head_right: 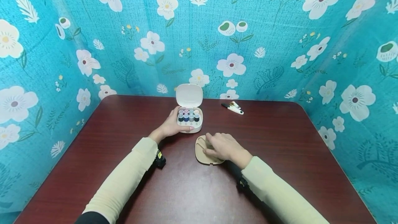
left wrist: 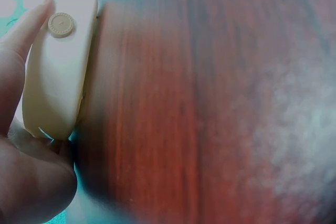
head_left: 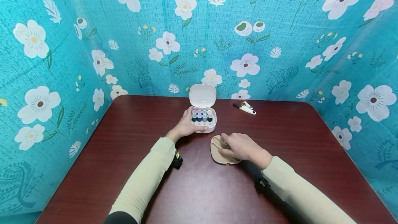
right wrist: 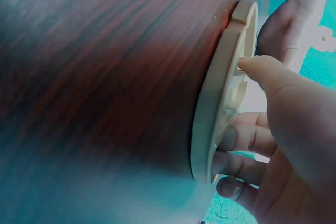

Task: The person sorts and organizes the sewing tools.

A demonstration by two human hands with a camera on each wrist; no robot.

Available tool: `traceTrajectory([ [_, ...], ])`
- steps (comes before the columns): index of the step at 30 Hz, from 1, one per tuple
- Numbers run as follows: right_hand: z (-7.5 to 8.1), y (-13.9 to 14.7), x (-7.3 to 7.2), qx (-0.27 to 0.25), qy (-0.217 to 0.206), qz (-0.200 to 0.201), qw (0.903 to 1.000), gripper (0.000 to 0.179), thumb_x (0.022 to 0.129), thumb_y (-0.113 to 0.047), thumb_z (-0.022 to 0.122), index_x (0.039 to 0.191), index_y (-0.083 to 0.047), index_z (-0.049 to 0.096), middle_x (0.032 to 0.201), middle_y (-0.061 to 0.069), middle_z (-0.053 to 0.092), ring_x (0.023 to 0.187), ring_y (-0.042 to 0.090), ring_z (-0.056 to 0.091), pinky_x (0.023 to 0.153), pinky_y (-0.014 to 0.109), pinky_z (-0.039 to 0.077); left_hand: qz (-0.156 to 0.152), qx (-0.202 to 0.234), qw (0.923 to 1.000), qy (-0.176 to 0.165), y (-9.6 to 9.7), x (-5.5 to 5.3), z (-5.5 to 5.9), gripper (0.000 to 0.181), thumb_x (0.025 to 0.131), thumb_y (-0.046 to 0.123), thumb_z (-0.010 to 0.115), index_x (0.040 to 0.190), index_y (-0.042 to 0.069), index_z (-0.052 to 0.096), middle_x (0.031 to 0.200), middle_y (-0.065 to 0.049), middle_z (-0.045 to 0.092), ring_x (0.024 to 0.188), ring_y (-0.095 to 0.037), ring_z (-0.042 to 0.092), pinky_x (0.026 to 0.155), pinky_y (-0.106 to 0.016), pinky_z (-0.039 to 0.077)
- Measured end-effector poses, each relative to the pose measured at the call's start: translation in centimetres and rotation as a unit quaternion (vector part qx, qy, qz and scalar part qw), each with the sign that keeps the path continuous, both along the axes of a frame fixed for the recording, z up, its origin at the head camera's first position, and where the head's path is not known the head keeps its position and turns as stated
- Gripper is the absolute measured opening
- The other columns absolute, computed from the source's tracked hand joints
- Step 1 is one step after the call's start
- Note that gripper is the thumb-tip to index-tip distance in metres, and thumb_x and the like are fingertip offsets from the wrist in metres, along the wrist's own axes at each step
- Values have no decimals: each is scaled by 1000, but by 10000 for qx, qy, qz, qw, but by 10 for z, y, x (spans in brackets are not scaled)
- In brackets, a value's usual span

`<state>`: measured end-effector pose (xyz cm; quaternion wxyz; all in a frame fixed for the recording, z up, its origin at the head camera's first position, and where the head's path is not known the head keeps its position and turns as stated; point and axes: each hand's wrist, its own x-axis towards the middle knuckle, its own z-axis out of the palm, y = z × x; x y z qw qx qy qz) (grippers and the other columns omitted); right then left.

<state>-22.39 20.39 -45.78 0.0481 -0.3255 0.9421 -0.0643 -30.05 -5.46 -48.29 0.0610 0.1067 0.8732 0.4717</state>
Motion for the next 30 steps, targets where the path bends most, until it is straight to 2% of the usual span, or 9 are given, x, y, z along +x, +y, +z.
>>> traceTrajectory([
  [4,-1,1,-1,-52,93,135,9999,31,94,-42,70,98,-15,55,63,-8,40,54,8,35,49,29,24,-7,-15,10000,-11,0,0,0,119,71,43,94,160,15,20,152,-14,33,133,-29,42,113,-47,37],
  [14,-2,0,-4,-234,5,169,9996,32,91,-42,71,94,-15,55,63,-9,39,54,6,35,49,27,24,-37,-56,10000,-7,0,0,0,119,72,42,93,160,13,18,153,-15,32,134,-29,41,114,-46,36],
  [22,4,4,-6,-409,99,198,9989,30,91,-41,73,92,-16,56,60,-11,39,53,5,36,49,26,25,-33,27,10000,87,1,1,3,116,71,41,94,158,12,23,150,-17,35,133,-30,42,113,-46,36],
  [30,9,4,-8,-498,212,157,9984,31,88,-42,74,89,-17,55,58,-12,38,52,4,35,48,26,25,-38,18,9999,91,0,0,0,114,71,41,94,157,14,24,150,-16,35,132,-29,43,113,-46,37],
])
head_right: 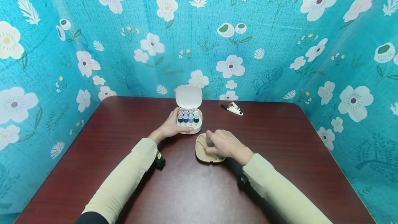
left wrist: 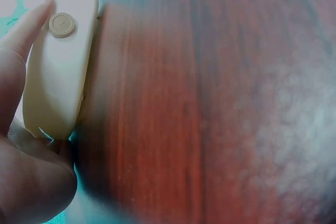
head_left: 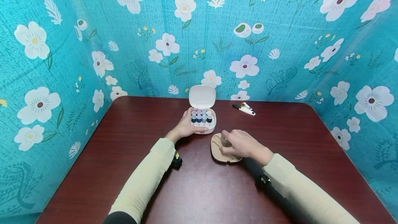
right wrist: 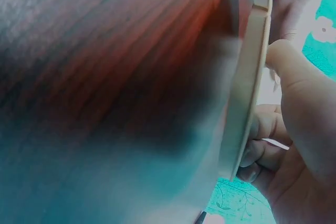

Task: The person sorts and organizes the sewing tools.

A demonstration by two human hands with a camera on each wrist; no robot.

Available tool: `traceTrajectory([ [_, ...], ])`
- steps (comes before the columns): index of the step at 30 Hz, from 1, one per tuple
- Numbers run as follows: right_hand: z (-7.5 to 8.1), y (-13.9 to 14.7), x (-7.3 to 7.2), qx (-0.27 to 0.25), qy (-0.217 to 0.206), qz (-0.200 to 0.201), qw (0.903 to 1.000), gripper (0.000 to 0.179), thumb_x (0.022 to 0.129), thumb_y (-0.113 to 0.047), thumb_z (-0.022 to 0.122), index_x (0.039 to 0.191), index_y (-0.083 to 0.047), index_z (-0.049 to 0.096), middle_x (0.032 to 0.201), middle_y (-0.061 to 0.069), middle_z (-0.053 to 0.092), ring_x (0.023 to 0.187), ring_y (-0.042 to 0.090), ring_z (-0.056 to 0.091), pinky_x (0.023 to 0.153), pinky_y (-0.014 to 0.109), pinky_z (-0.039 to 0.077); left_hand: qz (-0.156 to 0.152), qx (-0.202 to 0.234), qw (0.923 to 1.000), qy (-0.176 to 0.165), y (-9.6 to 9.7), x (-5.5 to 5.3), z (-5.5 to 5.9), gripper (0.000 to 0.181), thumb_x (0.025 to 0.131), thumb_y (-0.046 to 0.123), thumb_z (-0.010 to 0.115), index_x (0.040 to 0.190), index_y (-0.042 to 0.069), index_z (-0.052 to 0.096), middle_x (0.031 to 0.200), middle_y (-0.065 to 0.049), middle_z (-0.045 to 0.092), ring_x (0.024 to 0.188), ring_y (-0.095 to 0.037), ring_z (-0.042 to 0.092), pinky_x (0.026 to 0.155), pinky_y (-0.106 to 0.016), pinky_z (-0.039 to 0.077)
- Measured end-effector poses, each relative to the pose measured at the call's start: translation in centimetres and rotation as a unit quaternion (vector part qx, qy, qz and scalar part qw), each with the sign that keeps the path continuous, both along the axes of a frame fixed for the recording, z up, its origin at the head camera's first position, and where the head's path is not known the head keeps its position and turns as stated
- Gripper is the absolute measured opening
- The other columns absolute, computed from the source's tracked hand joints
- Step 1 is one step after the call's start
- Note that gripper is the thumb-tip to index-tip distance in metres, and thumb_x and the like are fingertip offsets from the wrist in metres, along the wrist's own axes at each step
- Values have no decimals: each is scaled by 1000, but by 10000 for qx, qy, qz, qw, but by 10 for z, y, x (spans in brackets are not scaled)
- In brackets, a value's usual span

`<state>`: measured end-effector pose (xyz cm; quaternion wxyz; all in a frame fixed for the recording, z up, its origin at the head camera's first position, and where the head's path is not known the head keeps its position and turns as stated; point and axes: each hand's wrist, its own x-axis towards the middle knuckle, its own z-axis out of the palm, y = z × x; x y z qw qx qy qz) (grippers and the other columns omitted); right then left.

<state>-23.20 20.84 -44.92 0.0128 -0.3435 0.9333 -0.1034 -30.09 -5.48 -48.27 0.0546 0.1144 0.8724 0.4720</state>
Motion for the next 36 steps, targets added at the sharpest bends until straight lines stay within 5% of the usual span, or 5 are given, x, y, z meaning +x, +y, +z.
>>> traceTrajectory([
  [36,44,-1,-24,-490,753,-133,9959,26,85,-33,74,91,-14,58,55,-10,36,50,6,35,45,28,26,-210,-58,9998,43,-4,-1,3,115,68,35,96,156,9,26,146,-18,37,133,-31,41,113,-46,36],
])
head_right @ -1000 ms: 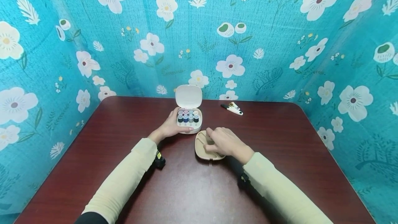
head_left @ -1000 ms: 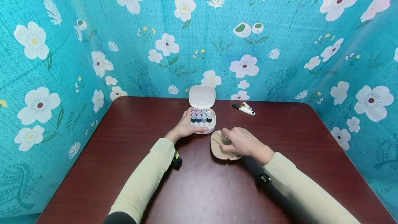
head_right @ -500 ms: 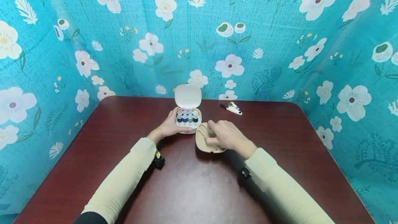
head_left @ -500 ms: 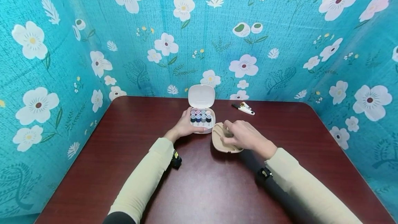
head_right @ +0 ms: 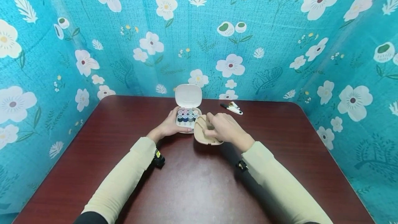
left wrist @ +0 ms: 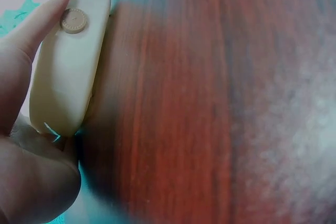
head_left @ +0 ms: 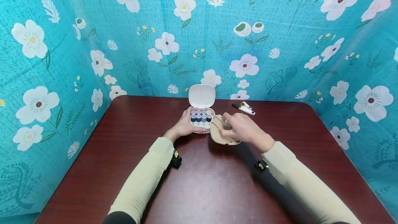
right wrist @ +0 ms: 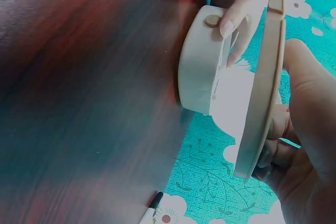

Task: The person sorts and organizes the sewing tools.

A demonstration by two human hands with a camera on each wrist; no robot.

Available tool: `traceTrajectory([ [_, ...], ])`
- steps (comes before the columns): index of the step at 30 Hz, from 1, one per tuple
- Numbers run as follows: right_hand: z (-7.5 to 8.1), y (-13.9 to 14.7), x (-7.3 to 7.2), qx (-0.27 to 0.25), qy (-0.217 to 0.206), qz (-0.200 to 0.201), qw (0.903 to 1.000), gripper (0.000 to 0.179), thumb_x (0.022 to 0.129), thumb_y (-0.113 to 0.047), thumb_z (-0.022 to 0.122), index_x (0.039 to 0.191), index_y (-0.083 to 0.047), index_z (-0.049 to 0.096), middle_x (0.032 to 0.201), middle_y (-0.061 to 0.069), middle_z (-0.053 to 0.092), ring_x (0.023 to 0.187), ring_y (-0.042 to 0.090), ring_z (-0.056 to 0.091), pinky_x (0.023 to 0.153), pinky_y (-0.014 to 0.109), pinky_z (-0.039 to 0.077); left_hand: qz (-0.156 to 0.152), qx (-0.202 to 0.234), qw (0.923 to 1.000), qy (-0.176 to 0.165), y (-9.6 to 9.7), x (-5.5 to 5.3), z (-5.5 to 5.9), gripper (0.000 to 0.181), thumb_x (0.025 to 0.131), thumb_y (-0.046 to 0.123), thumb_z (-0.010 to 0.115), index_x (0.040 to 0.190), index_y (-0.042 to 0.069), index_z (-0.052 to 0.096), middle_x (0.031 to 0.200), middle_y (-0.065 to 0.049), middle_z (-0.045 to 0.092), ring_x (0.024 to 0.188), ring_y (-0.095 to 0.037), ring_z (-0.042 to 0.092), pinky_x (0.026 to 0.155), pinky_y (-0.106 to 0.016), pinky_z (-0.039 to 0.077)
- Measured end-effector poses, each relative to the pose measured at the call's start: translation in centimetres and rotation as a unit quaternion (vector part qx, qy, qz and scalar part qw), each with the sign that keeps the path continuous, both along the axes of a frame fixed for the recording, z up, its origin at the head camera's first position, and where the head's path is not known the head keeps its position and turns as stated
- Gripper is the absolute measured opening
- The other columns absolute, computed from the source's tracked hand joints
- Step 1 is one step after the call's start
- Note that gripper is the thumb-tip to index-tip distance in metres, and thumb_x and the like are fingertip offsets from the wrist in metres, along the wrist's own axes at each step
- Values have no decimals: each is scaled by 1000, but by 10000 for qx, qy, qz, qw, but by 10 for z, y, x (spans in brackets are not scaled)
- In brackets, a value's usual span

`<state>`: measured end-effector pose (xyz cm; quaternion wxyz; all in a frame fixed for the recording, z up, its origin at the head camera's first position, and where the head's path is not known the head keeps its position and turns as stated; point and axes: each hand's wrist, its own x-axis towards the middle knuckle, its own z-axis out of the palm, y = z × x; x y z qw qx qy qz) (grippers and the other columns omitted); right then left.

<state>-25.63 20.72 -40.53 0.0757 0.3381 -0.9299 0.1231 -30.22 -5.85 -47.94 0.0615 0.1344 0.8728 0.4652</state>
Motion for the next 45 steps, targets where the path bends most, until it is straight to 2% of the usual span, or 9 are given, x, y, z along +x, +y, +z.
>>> traceTrajectory([
  [13,3,-7,-13,59,79,-155,9998,28,85,-36,73,93,-12,60,54,-8,40,49,8,38,42,29,28,-16,152,9999,2,0,1,2,115,67,34,97,155,9,27,146,-18,37,132,-31,40,113,-47,35],
  [21,5,-11,-23,-37,19,-236,9997,27,84,-33,73,95,-10,61,55,-7,43,50,8,40,43,28,30,-140,202,9997,-47,-3,0,2,113,65,34,99,153,10,31,144,-16,39,130,-29,41,112,-47,37],
  [31,8,-20,-32,-135,19,-263,9996,27,86,-33,72,93,-10,60,58,-5,45,52,10,45,44,29,33,-273,262,9992,-108,-5,-1,1,116,65,32,99,155,12,28,143,-13,39,129,-28,41,111,-45,38],
  [39,9,-25,-39,-83,-56,-352,9993,29,86,-35,72,95,-10,61,59,-4,45,53,12,46,45,30,31,-260,262,9993,-67,-5,-1,0,117,64,31,99,155,11,28,144,-15,39,128,-29,43,111,-45,37],
  [45,8,-28,-43,-88,-75,-396,9991,27,85,-34,72,91,-11,60,59,-4,47,54,13,46,45,31,33,-228,295,9993,-88,-5,-1,0,118,63,31,100,155,12,29,143,-15,39,127,-29,43,110,-45,37],
])
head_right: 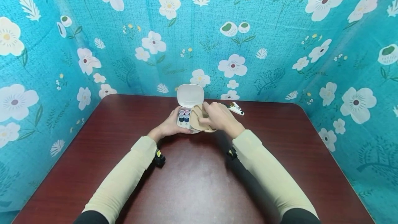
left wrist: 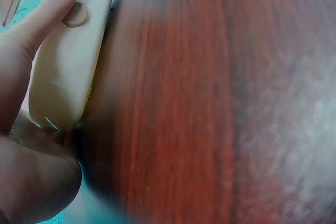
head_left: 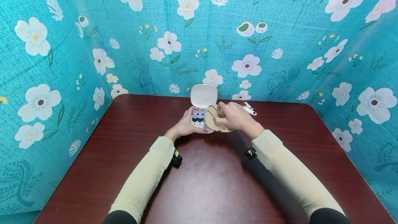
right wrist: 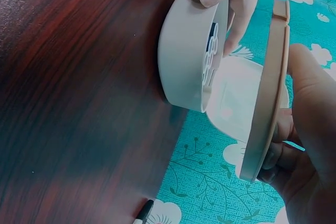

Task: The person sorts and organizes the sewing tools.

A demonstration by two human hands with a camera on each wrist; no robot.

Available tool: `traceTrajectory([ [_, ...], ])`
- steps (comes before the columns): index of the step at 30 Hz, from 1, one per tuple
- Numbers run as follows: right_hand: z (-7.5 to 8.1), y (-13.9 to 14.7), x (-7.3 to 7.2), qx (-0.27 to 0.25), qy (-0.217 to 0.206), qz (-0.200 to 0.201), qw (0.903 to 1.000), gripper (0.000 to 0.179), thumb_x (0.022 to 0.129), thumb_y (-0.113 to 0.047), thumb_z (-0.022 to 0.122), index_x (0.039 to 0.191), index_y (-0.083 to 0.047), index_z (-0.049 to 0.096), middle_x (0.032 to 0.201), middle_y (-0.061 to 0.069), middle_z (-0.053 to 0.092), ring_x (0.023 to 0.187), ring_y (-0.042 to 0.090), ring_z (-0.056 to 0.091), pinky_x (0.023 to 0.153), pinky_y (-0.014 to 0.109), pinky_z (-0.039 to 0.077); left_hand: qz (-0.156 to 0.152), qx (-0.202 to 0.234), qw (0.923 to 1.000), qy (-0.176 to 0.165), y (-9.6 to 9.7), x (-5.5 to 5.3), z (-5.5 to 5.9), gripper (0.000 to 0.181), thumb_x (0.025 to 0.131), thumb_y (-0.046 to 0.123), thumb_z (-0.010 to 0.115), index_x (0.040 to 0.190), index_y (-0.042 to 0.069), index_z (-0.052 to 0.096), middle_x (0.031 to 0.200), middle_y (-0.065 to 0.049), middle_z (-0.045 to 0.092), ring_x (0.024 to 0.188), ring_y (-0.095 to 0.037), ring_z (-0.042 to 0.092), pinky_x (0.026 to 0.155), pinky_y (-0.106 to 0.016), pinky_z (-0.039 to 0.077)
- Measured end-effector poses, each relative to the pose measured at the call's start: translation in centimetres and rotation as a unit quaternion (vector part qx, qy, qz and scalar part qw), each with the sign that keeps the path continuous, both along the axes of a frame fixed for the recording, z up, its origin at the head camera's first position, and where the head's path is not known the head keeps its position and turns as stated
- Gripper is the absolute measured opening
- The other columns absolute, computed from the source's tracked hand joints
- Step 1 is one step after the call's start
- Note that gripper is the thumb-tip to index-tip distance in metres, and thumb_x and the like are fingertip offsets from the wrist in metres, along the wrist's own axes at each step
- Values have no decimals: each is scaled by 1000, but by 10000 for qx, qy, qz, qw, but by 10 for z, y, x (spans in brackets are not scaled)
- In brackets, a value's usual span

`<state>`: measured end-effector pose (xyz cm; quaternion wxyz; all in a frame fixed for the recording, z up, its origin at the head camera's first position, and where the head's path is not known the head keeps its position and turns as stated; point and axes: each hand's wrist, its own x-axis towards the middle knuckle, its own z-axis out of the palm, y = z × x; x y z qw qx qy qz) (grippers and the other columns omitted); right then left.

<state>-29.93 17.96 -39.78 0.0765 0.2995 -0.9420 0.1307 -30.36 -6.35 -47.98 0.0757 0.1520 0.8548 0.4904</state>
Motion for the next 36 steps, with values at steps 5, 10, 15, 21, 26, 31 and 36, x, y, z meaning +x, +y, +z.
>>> traceTrajectory([
  [5,-1,-1,-3,49,34,-19,10000,27,85,-35,71,91,-12,59,60,-4,48,54,12,47,46,30,34,-16,30,10000,5,0,-1,-1,119,62,31,101,155,12,29,142,-15,40,126,-28,44,110,-44,38],
  [10,0,-3,-6,148,58,-20,9999,28,86,-36,71,93,-12,59,61,-4,49,55,12,46,47,30,33,-32,13,10000,27,1,-1,0,119,62,30,100,156,12,28,141,-14,40,126,-28,43,110,-44,38],
  [15,-2,-5,-9,197,38,14,9998,30,86,-37,71,95,-10,60,61,-4,48,55,12,46,47,30,32,-18,-29,10000,22,1,0,2,118,64,30,100,155,12,28,140,-14,41,126,-28,43,110,-44,38],
  [21,-6,-7,-14,269,-18,-20,9996,31,86,-38,71,96,-11,60,62,-4,48,55,11,45,47,30,31,11,-87,10000,10,1,0,2,118,65,30,99,156,12,26,142,-14,40,127,-28,43,110,-45,38],
  [26,-9,-9,-16,291,-103,-22,9995,31,86,-38,71,97,-10,62,62,-4,49,55,11,46,47,29,31,25,-111,9999,6,1,1,2,118,64,30,100,156,12,27,142,-15,40,128,-29,43,111,-45,37],
  [31,-10,-12,-18,332,-49,54,9994,31,87,-38,71,97,-10,63,63,-4,50,56,12,47,48,30,34,77,-105,9999,10,1,1,1,120,64,30,100,156,11,26,145,-16,38,131,-29,42,114,-45,35],
  [36,-12,-15,-21,441,34,96,9990,31,88,-39,71,97,-11,62,64,-4,50,58,13,48,50,30,35,151,-130,9998,-53,2,-1,-2,125,63,32,100,157,9,21,149,-16,36,134,-28,41,116,-42,32],
])
